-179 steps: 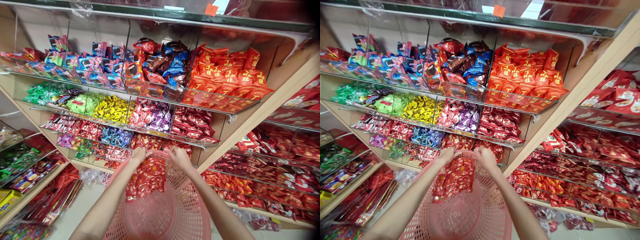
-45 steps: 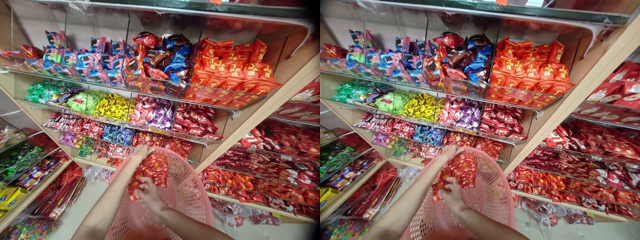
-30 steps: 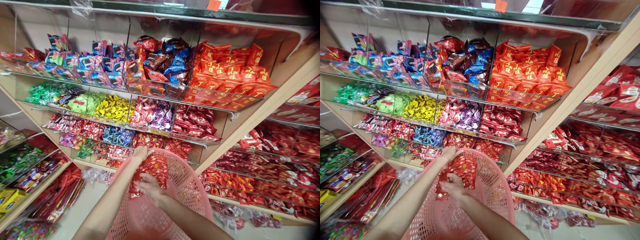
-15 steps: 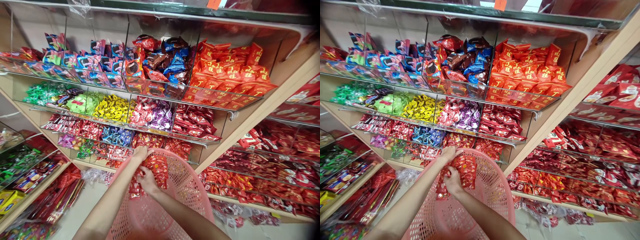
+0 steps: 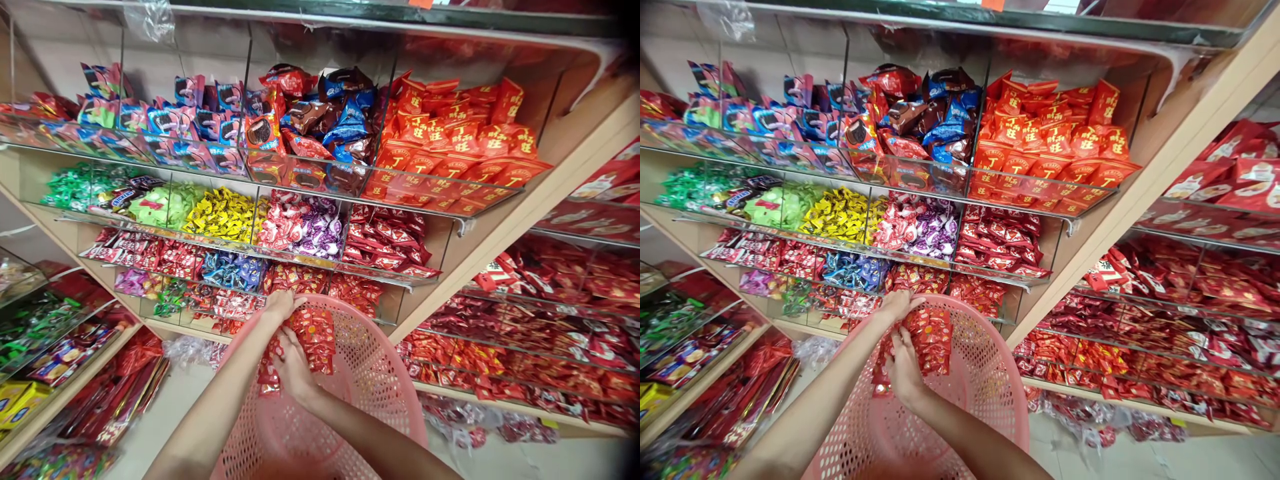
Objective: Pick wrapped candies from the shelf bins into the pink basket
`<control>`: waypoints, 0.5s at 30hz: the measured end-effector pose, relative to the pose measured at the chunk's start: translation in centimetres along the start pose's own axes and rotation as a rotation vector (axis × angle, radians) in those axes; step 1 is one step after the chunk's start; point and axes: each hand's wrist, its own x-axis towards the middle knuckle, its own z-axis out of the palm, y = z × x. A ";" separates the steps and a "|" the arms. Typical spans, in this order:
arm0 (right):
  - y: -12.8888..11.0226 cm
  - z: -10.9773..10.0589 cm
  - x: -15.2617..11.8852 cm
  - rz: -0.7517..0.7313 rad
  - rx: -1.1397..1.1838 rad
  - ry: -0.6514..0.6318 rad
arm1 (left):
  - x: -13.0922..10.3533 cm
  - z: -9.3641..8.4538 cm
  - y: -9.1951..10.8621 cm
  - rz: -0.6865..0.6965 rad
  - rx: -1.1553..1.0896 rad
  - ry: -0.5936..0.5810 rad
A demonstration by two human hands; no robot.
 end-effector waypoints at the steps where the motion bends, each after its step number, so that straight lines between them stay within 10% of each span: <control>1: 0.0 -0.1 0.0 0.010 0.000 -0.006 | 0.0 0.0 0.0 -0.001 0.000 0.001; 9: -1.7 -3.1 -0.3 -0.010 -0.080 -0.100 | 0.1 0.1 -0.1 0.005 0.004 0.010; 15: -2.8 -11.6 3.7 -0.147 -0.166 0.085 | 0.0 0.0 -0.1 0.001 -0.002 0.002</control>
